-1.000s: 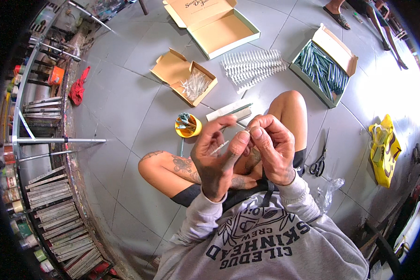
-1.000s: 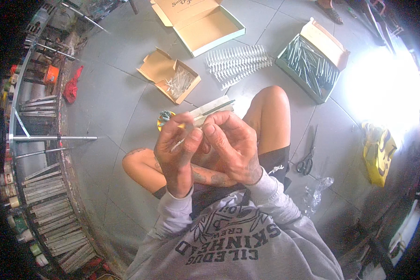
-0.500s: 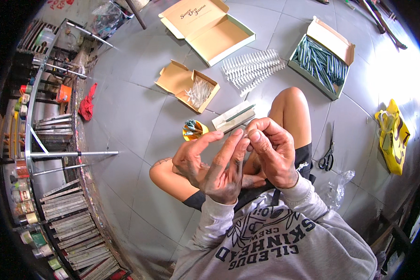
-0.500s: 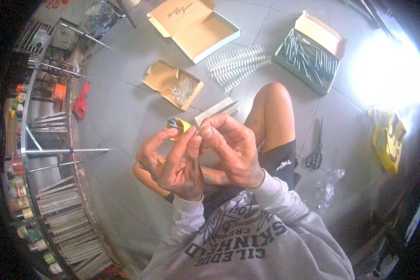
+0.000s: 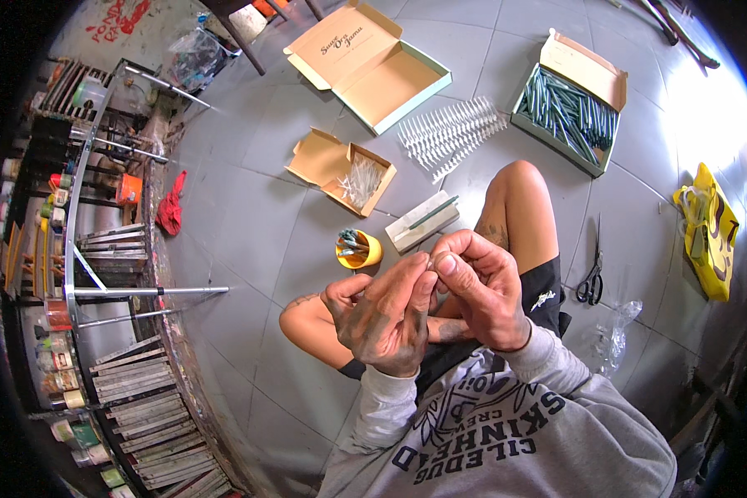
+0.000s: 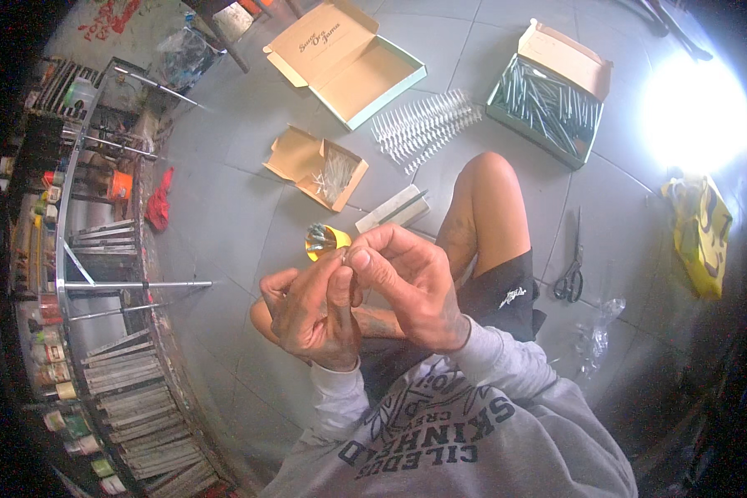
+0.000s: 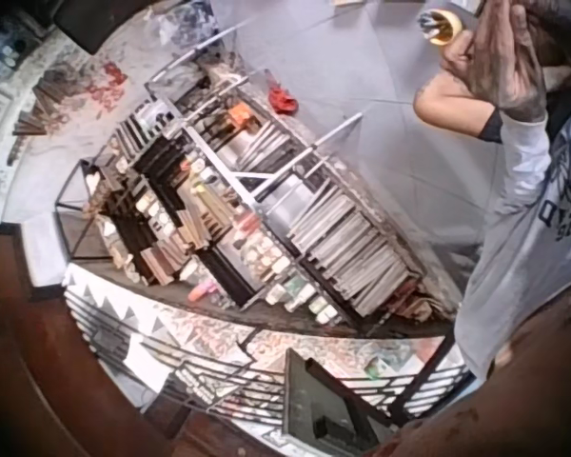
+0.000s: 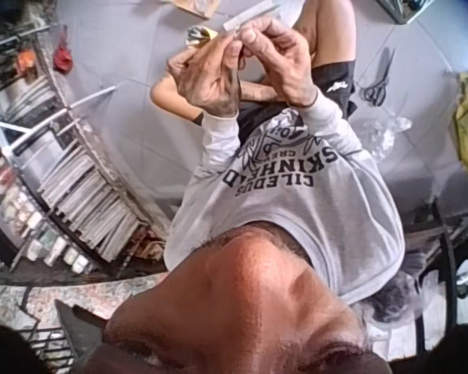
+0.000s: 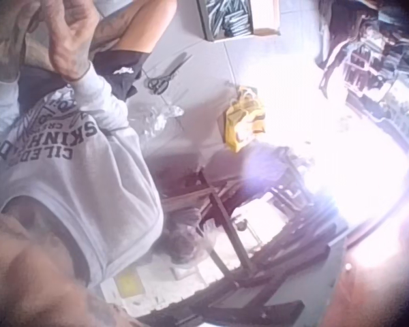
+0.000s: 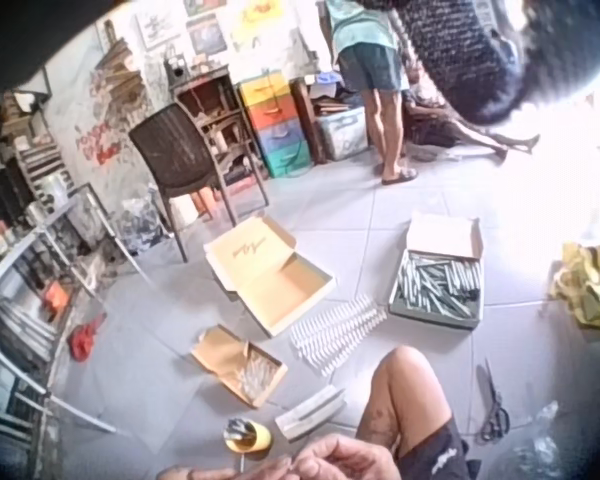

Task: The person assembles a pen by threading a fine wire through a green pen casing and then inserting a small component into the end.

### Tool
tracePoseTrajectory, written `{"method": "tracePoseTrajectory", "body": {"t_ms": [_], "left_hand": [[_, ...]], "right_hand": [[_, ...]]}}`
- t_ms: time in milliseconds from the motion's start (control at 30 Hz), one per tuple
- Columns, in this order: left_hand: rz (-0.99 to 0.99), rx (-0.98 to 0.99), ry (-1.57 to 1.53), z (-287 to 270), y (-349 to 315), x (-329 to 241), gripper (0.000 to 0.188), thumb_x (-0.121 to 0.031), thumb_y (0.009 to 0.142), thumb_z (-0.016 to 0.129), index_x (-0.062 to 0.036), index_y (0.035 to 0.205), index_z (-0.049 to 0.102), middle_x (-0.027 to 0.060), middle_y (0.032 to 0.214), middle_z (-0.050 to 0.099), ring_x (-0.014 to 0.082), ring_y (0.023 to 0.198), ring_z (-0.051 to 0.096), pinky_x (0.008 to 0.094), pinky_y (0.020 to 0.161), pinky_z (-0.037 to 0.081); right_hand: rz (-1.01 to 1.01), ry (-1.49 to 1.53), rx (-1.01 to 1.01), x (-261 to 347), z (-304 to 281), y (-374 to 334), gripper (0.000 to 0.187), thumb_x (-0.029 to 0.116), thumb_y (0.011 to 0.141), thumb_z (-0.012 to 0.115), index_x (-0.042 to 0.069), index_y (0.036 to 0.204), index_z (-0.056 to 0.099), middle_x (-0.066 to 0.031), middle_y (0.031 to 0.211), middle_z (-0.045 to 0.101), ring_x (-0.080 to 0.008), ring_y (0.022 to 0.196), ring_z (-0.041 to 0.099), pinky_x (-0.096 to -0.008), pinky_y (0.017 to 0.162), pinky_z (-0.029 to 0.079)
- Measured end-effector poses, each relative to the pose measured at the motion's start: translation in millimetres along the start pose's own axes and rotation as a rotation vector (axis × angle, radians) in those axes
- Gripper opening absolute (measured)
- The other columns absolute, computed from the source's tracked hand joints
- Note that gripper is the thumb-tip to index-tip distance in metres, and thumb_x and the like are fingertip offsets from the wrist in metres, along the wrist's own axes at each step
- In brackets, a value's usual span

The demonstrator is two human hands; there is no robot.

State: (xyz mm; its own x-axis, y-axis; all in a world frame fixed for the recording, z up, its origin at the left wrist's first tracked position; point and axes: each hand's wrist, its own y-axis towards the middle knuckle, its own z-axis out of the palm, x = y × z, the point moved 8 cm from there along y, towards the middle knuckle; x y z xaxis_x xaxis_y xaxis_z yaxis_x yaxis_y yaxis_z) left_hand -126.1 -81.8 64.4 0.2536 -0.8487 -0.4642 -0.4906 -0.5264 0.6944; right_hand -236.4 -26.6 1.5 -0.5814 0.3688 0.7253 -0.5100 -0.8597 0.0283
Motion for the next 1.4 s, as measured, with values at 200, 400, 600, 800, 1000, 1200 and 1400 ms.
{"method": "tracePoseTrajectory", "body": {"t_ms": [200,400,600,800,1000,1200,1400], "left_hand": [[0.025,-0.005,0.032,0.8,-0.4,-5.3,0.015,-0.016,0.088,0.076,-0.0075,0.1,0.077,0.001,0.089,0.077,0.0091,0.07,0.057,0.0295,0.075,0.038],[0.043,0.0,0.048,-2.4,-1.9,-12.5,0.016,-0.015,0.083,0.079,-0.0101,0.099,0.078,-0.0019,0.089,0.077,0.0098,0.071,0.053,0.0288,0.072,0.038],[-0.013,-0.034,-0.007,-5.6,0.8,-11.1,0.02,-0.011,0.077,0.082,-0.0137,0.097,0.078,-0.0048,0.089,0.077,0.0129,0.071,0.045,0.0267,0.069,0.038],[-0.126,-0.008,-0.125,-3.2,2.5,-6.6,0.015,-0.011,0.08,0.078,-0.0077,0.095,0.078,-0.0007,0.084,0.075,0.0146,0.073,0.046,0.029,0.069,0.04],[-0.092,-0.02,-0.101,-7.9,4.1,-9.1,0.018,-0.008,0.076,0.081,-0.0102,0.094,0.077,-0.0007,0.087,0.076,0.0133,0.071,0.048,0.0278,0.069,0.039],[-0.129,-0.018,-0.16,-11.7,9.7,-13.9,0.017,-0.007,0.075,0.081,-0.0105,0.091,0.075,-0.0011,0.085,0.076,0.0122,0.071,0.054,0.0287,0.07,0.039],[-0.07,-0.046,-0.195,-16.7,13.2,-18.3,0.02,-0.006,0.074,0.082,-0.0107,0.092,0.074,-0.0014,0.084,0.076,0.0101,0.07,0.062,0.0279,0.07,0.037]], "right_hand": [[-0.059,0.013,-0.032,2.9,-2.9,-2.8,0.016,0.011,0.101,0.061,-0.003,0.108,0.06,-0.0062,0.094,0.066,-0.0104,0.08,0.062,-0.026,0.071,0.052],[-0.116,0.013,-0.12,7.0,-3.5,-5.7,0.016,0.005,0.099,0.063,-0.005,0.111,0.062,-0.0087,0.098,0.069,-0.0107,0.086,0.064,-0.0258,0.076,0.053],[-0.19,-0.129,-0.084,14.7,-3.7,-4.5,0.015,0.006,0.098,0.064,-0.004,0.11,0.065,-0.0076,0.098,0.069,-0.0097,0.086,0.064,-0.0248,0.074,0.053],[-0.111,-0.125,-0.065,17.2,-4.7,-6.7,0.015,0.006,0.098,0.065,-0.003,0.109,0.066,-0.0054,0.096,0.069,-0.0071,0.083,0.061,-0.0236,0.072,0.051],[-0.188,-0.176,-0.057,22.1,-0.2,-6.8,0.015,0.004,0.097,0.064,-0.003,0.11,0.065,-0.0058,0.098,0.068,-0.0074,0.086,0.061,-0.0234,0.073,0.049],[-0.259,-0.182,0.002,27.3,1.3,-9.2,0.014,0.001,0.097,0.062,-0.005,0.109,0.063,-0.0069,0.098,0.066,-0.0083,0.085,0.06,-0.0245,0.073,0.049],[-0.312,-0.206,0.013,28.4,2.6,-12.9,0.014,0.0,0.097,0.062,-0.005,0.11,0.061,-0.0072,0.097,0.065,-0.0087,0.084,0.059,-0.025,0.072,0.049]]}}
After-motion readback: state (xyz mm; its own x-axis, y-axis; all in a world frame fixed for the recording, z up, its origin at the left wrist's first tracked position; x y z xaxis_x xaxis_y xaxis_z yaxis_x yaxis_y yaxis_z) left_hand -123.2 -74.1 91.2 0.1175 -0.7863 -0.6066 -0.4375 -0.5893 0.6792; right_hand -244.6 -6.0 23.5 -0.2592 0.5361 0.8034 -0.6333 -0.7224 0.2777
